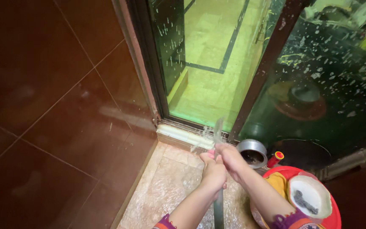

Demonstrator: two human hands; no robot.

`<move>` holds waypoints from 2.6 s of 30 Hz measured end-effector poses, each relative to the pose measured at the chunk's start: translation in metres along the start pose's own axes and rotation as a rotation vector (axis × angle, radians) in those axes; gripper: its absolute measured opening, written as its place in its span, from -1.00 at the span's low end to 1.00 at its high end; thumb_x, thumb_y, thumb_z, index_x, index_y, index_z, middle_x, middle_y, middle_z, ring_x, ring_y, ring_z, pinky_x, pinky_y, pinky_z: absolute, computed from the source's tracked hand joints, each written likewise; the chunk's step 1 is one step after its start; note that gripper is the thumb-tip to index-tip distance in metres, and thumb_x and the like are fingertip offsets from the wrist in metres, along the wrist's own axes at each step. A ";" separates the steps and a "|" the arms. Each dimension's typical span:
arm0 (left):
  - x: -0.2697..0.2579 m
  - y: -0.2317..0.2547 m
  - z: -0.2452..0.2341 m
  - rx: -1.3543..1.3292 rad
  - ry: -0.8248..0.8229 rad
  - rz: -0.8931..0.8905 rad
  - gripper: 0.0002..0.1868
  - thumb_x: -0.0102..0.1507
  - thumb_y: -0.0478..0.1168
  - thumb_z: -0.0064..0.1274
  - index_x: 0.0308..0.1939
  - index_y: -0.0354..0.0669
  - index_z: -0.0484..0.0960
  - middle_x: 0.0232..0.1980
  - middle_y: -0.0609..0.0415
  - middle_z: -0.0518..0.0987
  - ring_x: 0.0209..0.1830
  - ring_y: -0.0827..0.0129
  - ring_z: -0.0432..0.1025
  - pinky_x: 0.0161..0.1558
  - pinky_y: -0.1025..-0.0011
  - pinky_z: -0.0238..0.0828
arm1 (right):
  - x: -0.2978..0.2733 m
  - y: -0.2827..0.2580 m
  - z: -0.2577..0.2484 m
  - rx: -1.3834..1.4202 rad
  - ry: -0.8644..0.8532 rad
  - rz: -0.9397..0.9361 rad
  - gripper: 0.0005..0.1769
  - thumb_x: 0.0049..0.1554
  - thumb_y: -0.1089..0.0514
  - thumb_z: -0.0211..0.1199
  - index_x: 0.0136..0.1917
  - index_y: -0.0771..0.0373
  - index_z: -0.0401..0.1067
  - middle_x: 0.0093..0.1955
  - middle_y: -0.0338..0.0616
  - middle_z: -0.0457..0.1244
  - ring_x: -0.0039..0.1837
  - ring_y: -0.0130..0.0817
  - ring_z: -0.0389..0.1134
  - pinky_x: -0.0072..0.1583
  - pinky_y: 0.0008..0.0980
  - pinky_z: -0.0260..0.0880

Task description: The person uses a hose to spray water onto a glass door and the surrounding tiled floor. They then use a squeegee to wipe the water off the glass surface, moving from top to bottom. The person also rinses a cloth and places it on a bucket.

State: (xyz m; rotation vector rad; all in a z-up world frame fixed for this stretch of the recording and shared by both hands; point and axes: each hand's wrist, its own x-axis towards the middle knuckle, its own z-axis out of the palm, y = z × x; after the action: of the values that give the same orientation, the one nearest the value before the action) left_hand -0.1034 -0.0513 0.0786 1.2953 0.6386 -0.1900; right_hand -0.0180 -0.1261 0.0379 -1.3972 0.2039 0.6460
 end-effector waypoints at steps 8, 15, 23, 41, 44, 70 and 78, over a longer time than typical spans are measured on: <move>0.008 -0.021 -0.003 -0.121 0.120 -0.037 -0.74 0.43 -0.12 -0.21 0.09 -0.03 0.09 -0.38 -0.05 0.44 -0.71 0.37 0.23 -0.69 0.35 0.09 | -0.030 0.021 0.006 -0.022 -0.127 0.226 -0.53 0.30 -0.18 -0.02 -0.06 0.24 0.47 -0.45 -0.15 0.25 -0.57 -0.36 0.15 -0.58 -0.39 0.02; 0.010 -0.042 -0.010 -0.166 0.082 -0.053 -0.74 0.43 -0.13 -0.26 0.14 -0.07 0.13 -0.43 -0.03 0.44 -0.72 0.39 0.22 -0.69 0.37 0.09 | -0.035 0.034 0.009 -0.054 -0.095 0.233 -0.47 0.31 -0.21 -0.05 -0.12 0.26 0.46 -0.47 -0.13 0.25 -0.61 -0.36 0.11 -0.60 -0.42 0.00; 0.012 -0.044 -0.012 0.036 -0.016 -0.038 -0.73 0.44 -0.06 -0.27 0.16 -0.06 0.26 -0.45 0.06 0.46 -0.74 0.45 0.24 -0.73 0.43 0.11 | -0.026 0.042 0.001 0.077 -0.078 0.244 -0.52 0.32 -0.15 -0.11 -0.08 0.24 0.45 -0.38 -0.09 0.26 -0.51 -0.29 0.20 -0.53 -0.32 0.14; -0.080 0.036 -0.018 0.256 -0.002 0.214 -0.75 0.45 -0.04 -0.25 0.12 0.07 0.10 -0.28 -0.17 0.53 -0.52 0.22 0.41 -0.47 0.22 0.30 | 0.024 -0.023 0.009 -0.080 -0.001 -0.164 -0.73 0.24 0.19 0.16 0.09 0.29 0.63 -0.22 -0.30 0.29 -0.25 -0.54 0.16 -0.20 -0.51 0.25; -0.083 0.042 -0.022 0.308 -0.013 0.320 -0.74 0.45 -0.05 -0.23 0.13 0.06 0.09 -0.31 -0.14 0.52 -0.46 0.22 0.45 -0.37 0.23 0.32 | 0.020 -0.048 0.018 -0.169 0.064 -0.191 -0.75 0.23 0.16 0.18 0.06 0.25 0.63 -0.27 -0.33 0.27 -0.30 -0.53 0.14 -0.26 -0.48 0.21; -0.025 0.126 -0.005 0.311 0.180 0.364 -0.62 0.39 -0.03 -0.18 0.20 0.05 0.06 0.04 -0.37 0.54 0.03 -0.22 0.52 0.06 -0.04 0.38 | -0.098 -0.116 0.077 0.312 -0.273 -0.039 -0.33 0.27 -0.35 -0.27 0.39 0.07 0.27 0.01 0.05 0.35 0.03 -0.12 0.45 0.07 -0.17 0.51; -0.003 0.148 -0.006 0.426 0.209 0.430 -0.58 0.38 -0.03 -0.18 0.17 -0.07 0.02 0.00 -0.41 0.58 0.02 -0.31 0.51 0.11 -0.11 0.34 | -0.082 -0.124 0.064 0.172 -0.304 -0.080 -0.52 0.37 -0.16 -0.16 0.33 0.13 0.35 -0.01 -0.19 0.36 -0.05 -0.40 0.46 -0.01 -0.32 0.53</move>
State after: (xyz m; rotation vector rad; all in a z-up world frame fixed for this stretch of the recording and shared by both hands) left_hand -0.0375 -0.0043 0.2031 1.8491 0.4933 0.1759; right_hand -0.0338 -0.0935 0.1958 -1.1206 -0.0377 0.7466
